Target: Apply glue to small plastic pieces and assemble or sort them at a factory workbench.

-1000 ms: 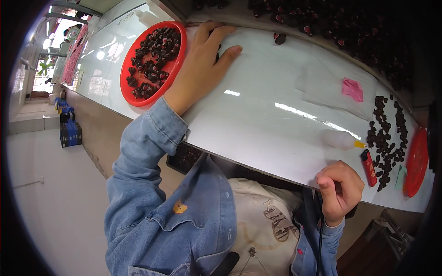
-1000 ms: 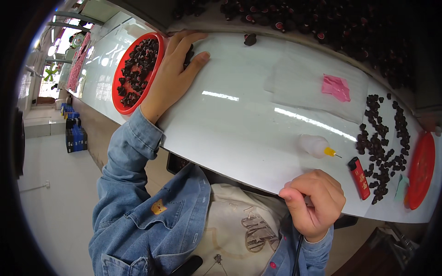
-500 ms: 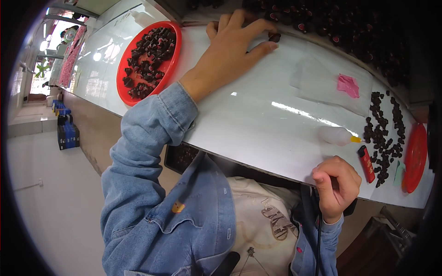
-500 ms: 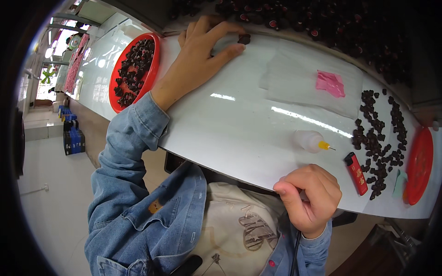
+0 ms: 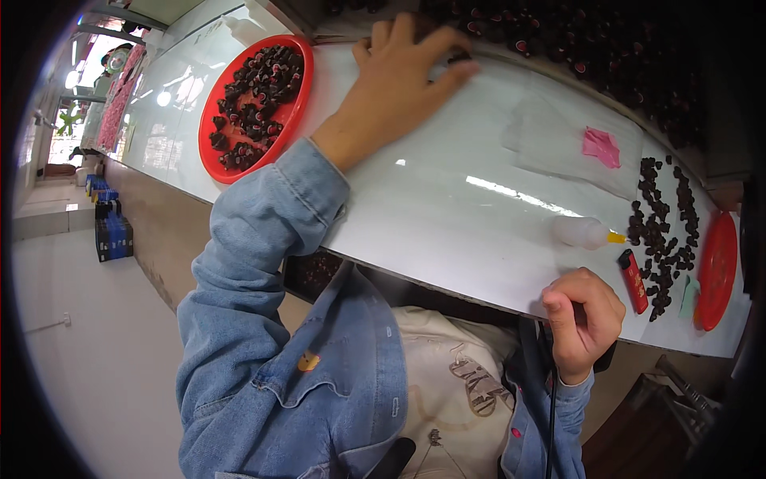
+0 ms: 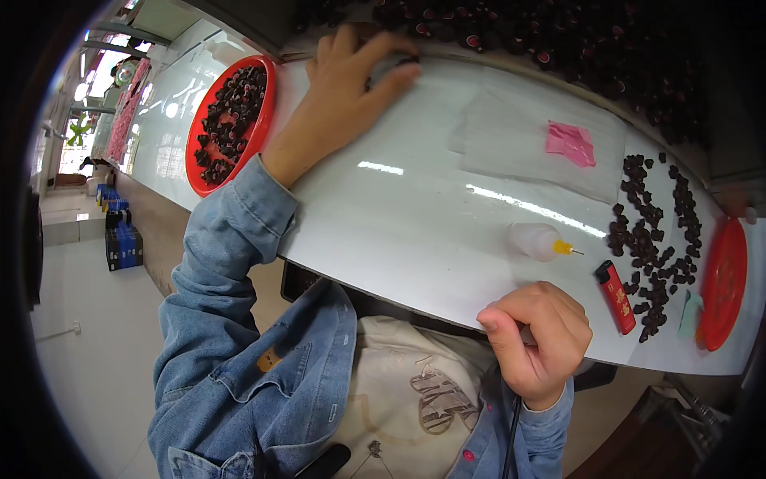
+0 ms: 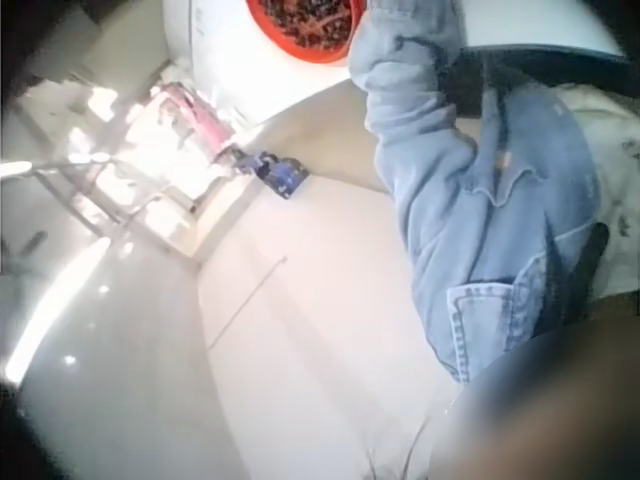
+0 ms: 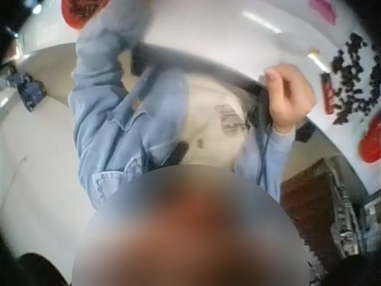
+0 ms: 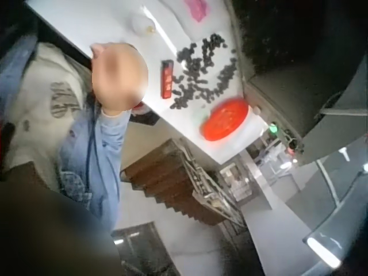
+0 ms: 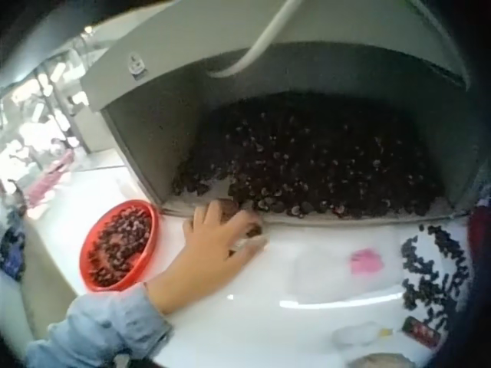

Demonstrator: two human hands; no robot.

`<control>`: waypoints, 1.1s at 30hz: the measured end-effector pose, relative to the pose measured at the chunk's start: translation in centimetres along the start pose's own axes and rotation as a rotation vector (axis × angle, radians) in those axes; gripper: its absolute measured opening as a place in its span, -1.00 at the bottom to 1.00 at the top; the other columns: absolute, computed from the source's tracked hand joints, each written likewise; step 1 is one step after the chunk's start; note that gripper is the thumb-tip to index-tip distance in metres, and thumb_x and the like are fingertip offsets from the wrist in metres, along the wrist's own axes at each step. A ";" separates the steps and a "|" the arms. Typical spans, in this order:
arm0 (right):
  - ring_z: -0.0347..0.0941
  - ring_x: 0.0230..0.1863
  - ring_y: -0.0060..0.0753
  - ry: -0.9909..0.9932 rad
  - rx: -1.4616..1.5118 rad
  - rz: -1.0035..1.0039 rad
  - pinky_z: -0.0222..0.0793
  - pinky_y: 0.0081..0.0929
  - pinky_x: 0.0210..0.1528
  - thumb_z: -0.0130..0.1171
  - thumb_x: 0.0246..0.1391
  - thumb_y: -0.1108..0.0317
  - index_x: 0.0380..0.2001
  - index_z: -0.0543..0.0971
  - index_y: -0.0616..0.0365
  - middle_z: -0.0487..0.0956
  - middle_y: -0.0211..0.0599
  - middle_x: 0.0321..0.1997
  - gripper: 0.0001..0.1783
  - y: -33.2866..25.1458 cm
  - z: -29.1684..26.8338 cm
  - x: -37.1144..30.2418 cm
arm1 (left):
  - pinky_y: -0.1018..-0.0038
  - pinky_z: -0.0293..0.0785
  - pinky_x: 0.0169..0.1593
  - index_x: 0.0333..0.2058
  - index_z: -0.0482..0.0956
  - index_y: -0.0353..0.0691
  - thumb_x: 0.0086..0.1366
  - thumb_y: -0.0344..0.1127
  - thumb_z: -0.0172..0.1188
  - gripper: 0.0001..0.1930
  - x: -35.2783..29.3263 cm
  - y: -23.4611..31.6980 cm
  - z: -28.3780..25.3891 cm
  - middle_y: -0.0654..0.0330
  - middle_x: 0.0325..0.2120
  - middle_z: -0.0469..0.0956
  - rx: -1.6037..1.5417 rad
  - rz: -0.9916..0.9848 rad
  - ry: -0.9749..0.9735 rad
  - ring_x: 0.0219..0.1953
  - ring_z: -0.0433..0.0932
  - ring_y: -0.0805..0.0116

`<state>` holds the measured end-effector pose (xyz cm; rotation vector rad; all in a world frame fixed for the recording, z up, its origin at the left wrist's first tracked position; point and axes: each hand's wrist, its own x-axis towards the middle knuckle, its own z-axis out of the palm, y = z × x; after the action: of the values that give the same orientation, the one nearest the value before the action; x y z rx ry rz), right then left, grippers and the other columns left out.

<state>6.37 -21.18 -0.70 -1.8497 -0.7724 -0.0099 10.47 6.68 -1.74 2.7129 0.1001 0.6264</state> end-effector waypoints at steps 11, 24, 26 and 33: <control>0.24 -0.73 -0.43 -0.007 -0.010 -0.023 0.07 -0.61 -0.67 0.21 -0.24 0.49 -0.68 0.44 0.25 0.40 -0.32 -0.74 -0.86 -0.1 -0.1 0.0 | 0.32 0.23 -0.14 -0.38 0.45 -0.21 0.10 -0.24 0.10 -0.82 -1.4 -1.9 -1.4 0.04 -0.34 0.33 0.166 0.072 0.092 -0.23 0.27 0.07; 0.25 -0.73 -0.41 -0.023 0.008 -0.042 0.08 -0.59 -0.67 0.20 -0.25 0.50 -0.68 0.43 0.24 0.40 -0.31 -0.74 -0.86 0.2 0.1 -0.2 | 0.35 0.39 -0.32 -0.40 0.44 -0.25 0.13 -0.27 0.08 -0.84 -2.6 -1.1 -2.3 0.12 -0.45 0.38 0.275 0.163 0.017 -0.37 0.44 0.16; 0.25 -0.73 -0.42 -0.028 -0.004 -0.033 0.08 -0.59 -0.67 0.21 -0.25 0.49 -0.68 0.43 0.24 0.40 -0.32 -0.74 -0.86 0.1 0.0 -0.2 | 0.35 0.40 -0.31 -0.38 0.46 -0.24 0.12 -0.26 0.10 -0.83 -3.0 -0.9 -3.0 0.11 -0.43 0.40 0.215 0.194 -0.002 -0.38 0.44 0.15; 0.24 -0.73 -0.41 -0.034 0.006 -0.025 0.07 -0.59 -0.67 0.20 -0.26 0.51 -0.68 0.43 0.24 0.39 -0.31 -0.74 -0.87 0.0 0.1 0.1 | 0.34 0.37 -0.29 -0.36 0.50 -0.27 0.10 -0.28 0.11 -0.81 -5.1 -0.5 -8.3 0.09 -0.38 0.46 0.351 0.078 0.127 -0.33 0.44 0.10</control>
<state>6.43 -21.02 -0.75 -1.8383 -0.8187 0.0076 2.21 9.07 2.96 3.0219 0.1488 0.8773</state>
